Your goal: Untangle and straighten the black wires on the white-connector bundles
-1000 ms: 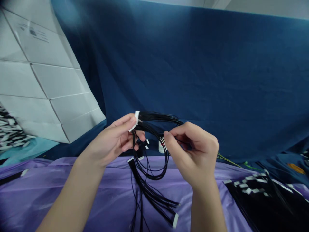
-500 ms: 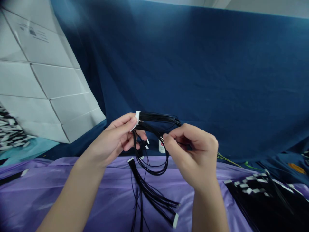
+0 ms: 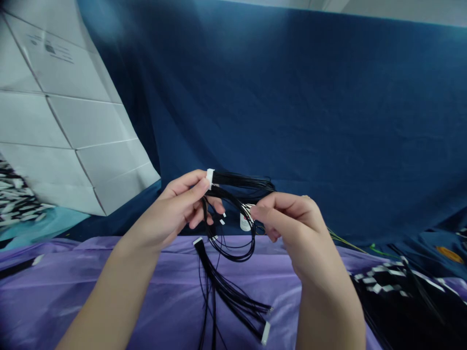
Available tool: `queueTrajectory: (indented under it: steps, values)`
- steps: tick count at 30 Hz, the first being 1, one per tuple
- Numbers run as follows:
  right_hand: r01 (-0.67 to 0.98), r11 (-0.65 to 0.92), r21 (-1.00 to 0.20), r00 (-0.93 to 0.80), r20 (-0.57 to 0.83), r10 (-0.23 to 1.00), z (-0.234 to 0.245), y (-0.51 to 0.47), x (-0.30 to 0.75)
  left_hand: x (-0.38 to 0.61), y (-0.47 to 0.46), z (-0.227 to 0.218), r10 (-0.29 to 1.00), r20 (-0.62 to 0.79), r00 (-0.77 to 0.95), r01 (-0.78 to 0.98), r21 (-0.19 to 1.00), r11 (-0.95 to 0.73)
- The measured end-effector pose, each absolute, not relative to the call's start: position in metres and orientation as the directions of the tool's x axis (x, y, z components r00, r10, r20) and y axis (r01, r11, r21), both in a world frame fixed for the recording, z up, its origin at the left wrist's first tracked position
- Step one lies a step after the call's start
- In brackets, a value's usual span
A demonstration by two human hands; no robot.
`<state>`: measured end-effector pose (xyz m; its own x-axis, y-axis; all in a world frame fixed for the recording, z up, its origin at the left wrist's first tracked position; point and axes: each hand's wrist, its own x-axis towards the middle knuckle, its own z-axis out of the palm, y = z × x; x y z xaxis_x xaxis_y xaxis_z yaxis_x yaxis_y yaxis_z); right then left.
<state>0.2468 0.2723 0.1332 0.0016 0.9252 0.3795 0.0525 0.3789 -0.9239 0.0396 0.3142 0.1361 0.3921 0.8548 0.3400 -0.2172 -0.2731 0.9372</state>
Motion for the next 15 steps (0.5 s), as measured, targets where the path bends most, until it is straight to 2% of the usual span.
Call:
queueTrajectory:
  steps: [3, 7, 12, 15]
  values:
    - [-0.069, 0.285, -0.956, -0.091, 0.291, 0.952, 0.136, 0.272, 0.252, 0.04, 0.313, 0.136, 0.83, 0.366, 0.42, -0.197, 0.93, -0.311]
    - [-0.112, 0.195, -0.974, -0.185, 0.214, 0.959, 0.136, 0.274, 0.257, 0.04, 0.312, 0.136, 0.811, 0.384, 0.442, -0.171, 0.923, -0.343]
    - [-0.093, 0.162, -0.982, -0.178, 0.177, 0.968, 0.132, 0.28, 0.259, 0.04, 0.313, 0.136, 0.792, 0.396, 0.465, -0.141, 0.916, -0.375]
    - [0.044, 0.252, -0.967, -0.145, 0.244, 0.959, 0.13, 0.279, 0.255, 0.04, 0.314, 0.136, 0.803, 0.371, 0.466, -0.13, 0.927, -0.353]
